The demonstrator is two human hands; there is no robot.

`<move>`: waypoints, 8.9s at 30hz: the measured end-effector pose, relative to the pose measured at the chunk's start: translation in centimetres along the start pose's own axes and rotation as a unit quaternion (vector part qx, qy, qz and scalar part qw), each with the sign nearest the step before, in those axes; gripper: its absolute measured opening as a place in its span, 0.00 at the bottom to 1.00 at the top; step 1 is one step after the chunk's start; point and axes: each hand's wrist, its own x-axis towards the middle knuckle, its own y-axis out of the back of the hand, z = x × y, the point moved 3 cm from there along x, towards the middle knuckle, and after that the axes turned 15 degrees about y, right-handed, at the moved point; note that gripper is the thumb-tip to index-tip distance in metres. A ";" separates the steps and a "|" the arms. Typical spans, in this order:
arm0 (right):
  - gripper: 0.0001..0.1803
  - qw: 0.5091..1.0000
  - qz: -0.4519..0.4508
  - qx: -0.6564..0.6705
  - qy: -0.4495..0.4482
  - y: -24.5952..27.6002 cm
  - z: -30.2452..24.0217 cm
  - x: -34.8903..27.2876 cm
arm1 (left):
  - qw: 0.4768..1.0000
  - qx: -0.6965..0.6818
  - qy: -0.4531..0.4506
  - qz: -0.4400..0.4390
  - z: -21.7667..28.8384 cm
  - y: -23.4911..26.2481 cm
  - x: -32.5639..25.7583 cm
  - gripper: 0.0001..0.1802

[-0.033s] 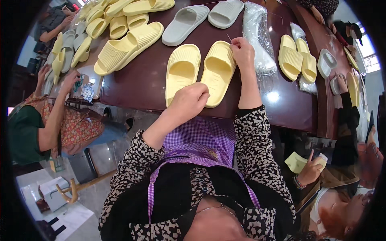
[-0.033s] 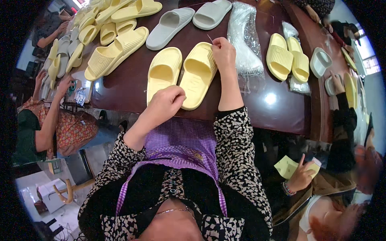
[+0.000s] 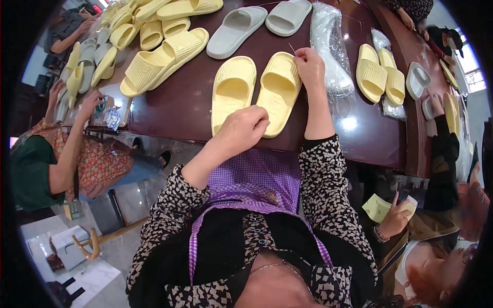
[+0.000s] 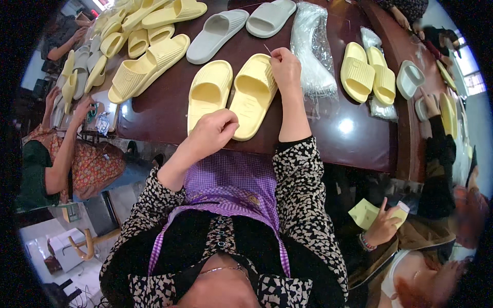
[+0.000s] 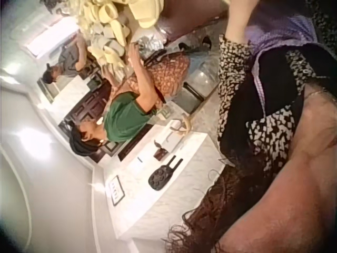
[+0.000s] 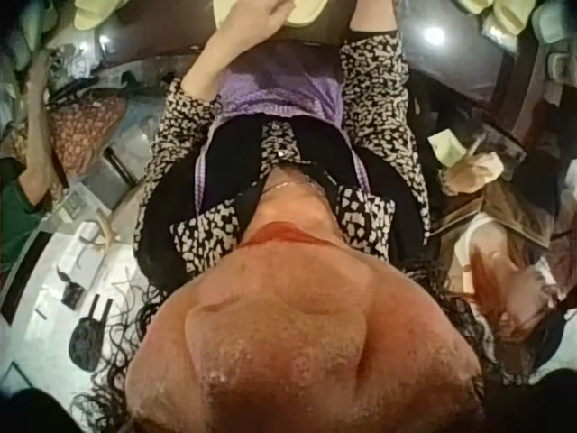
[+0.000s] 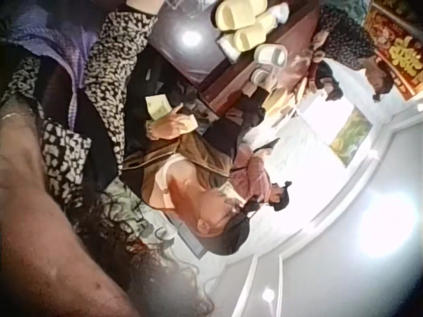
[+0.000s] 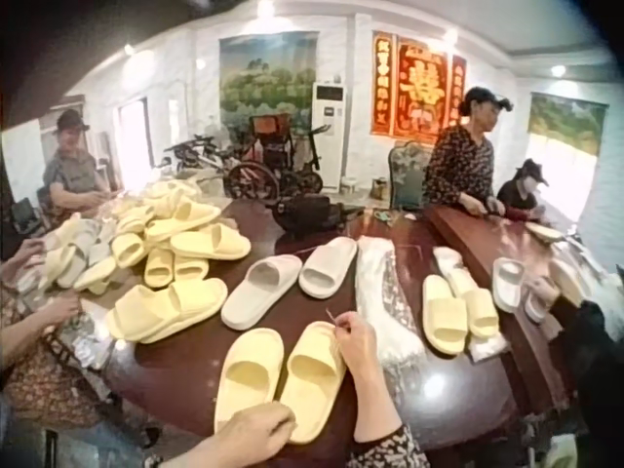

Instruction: The person fastens pairs of slippers together by threading plastic tag fasteners through them by hand and sets the attached slippers aside.

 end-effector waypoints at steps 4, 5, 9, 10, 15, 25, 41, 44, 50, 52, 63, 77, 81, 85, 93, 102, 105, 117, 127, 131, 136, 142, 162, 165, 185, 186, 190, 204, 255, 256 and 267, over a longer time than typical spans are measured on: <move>0.07 1.000 -0.011 0.012 -0.017 -0.2 -0.5 -0.3 | 0.987 -0.086 -0.013 -0.134 -0.9 0.1 1.3 0.03; 0.07 1.000 -0.015 0.005 -0.020 -0.2 -0.6 -0.3 | 0.985 -0.081 -0.032 -0.152 -1.1 0.5 1.6 0.03; 0.07 0.999 -0.024 0.001 -0.028 -0.2 -0.7 -0.3 | 0.974 -0.095 -0.022 -0.203 -0.7 1.0 1.9 0.03; 0.07 0.999 -0.027 0.003 -0.031 -0.2 -0.7 -0.3 | 0.970 -0.105 -0.007 -0.219 -0.5 1.1 1.9 0.03; 0.07 0.999 -0.026 0.002 -0.038 -0.5 0.0 -0.5 | 0.988 -0.046 -0.061 -0.134 -1.2 0.9 2.3 0.04; 0.07 0.998 -0.029 0.042 -0.020 -0.4 -2.5 -0.6 | 0.990 0.105 -0.090 0.023 -5.7 1.0 4.3 0.06; 0.06 0.886 -0.370 0.051 0.276 -9.5 -8.2 4.4 | 0.995 0.054 -0.074 0.041 -6.2 1.0 3.9 0.06; 0.07 0.876 -0.396 -0.018 0.274 -8.5 -7.4 4.6 | 0.995 0.049 -0.071 0.045 -6.3 1.1 3.9 0.06; 0.07 0.904 -0.390 0.032 0.172 -7.4 -5.5 4.6 | 0.996 0.056 -0.064 0.041 -6.6 1.0 4.3 0.08; 0.07 0.906 -0.381 0.053 0.176 -7.5 -5.4 4.5 | 0.995 0.054 -0.068 0.041 -6.4 0.9 4.3 0.08; 0.08 0.877 -0.372 0.177 0.246 -9.2 -8.8 3.9 | 0.995 0.066 -0.068 0.034 -6.4 0.8 4.0 0.06; 0.05 0.946 -0.216 0.032 0.239 -4.9 -7.8 3.4 | 0.984 -0.074 -0.073 0.144 -6.2 2.0 2.7 0.09; 0.04 0.961 -0.118 0.116 0.220 -3.3 -7.8 2.0 | 0.971 -0.164 0.001 0.175 -4.3 4.1 3.5 0.10; 0.05 0.948 -0.099 0.226 0.201 -2.9 -8.9 0.6 | 0.966 -0.195 -0.007 0.167 -2.7 5.1 7.6 0.10; 0.05 0.897 -0.041 0.432 0.081 -3.3 -7.3 0.2 | 0.884 -0.377 0.210 -0.180 -3.8 2.1 13.2 0.07; 0.06 0.908 -0.010 0.419 -0.002 -1.8 -6.9 0.1 | 0.885 -0.374 0.267 -0.074 -3.8 1.4 12.5 0.06; 0.05 0.923 -0.015 0.384 0.014 -1.6 -7.5 -0.1 | 0.868 -0.428 0.245 -0.056 -3.6 1.6 12.2 0.07; 0.03 0.969 0.025 0.104 0.221 -0.6 -9.0 -0.1 | 0.843 -0.476 0.249 -0.033 -4.0 1.6 11.8 0.06; 0.03 0.971 0.013 0.065 0.230 -0.5 -9.4 -0.3 | 0.835 -0.486 0.258 -0.027 -4.4 1.5 11.6 0.05; 0.03 0.972 0.015 0.071 0.223 -0.4 -9.4 -0.3 | 0.835 -0.484 0.261 -0.026 -4.4 1.5 11.6 0.05; 0.02 0.968 0.021 0.074 0.239 -0.4 -9.3 -0.3 | 0.835 -0.480 0.267 -0.027 -4.3 1.4 11.6 0.05; 0.03 0.965 0.037 0.080 0.246 -0.6 -9.6 -0.4 | 0.798 -0.532 0.274 -0.071 -5.1 1.5 11.8 0.05; 0.03 0.967 0.026 0.076 0.240 -0.2 -10.0 -0.5 | 0.751 -0.589 0.248 -0.165 -6.4 0.7 12.1 0.04; 0.02 0.967 0.021 0.089 0.239 -0.4 -10.0 -0.6 | 0.745 -0.594 0.234 -0.194 -6.4 0.6 12.1 0.04; 0.10 0.945 -0.268 0.167 -0.081 4.4 -12.4 -8.5 | 0.930 -0.205 0.216 0.216 -12.4 5.6 0.6 0.19; 0.10 0.947 -0.264 0.162 -0.084 3.8 -12.7 -9.0 | 0.929 -0.170 0.220 0.245 -13.1 6.3 -0.1 0.20; 0.15 0.971 -0.239 -0.021 0.014 1.6 -14.1 -9.7 | 0.894 -0.050 0.169 0.413 -17.1 11.1 -0.7 0.24; 0.16 0.983 -0.094 -0.159 0.003 4.1 -12.1 -7.8 | 0.704 -0.617 0.315 0.156 -29.3 17.5 0.8 0.23; 0.13 0.993 0.084 0.070 0.043 6.7 -6.1 -5.7 | 0.949 -0.298 0.095 -0.032 -3.9 9.4 2.4 0.24; 0.12 0.995 0.078 0.041 0.038 7.4 -5.7 -6.3 | 0.943 -0.306 0.119 -0.058 -4.2 9.3 2.1 0.23; 0.10 0.987 -0.036 -0.152 -0.024 10.1 -2.4 -10.0 | 0.933 -0.318 0.157 -0.068 -3.6 3.4 -1.7 0.13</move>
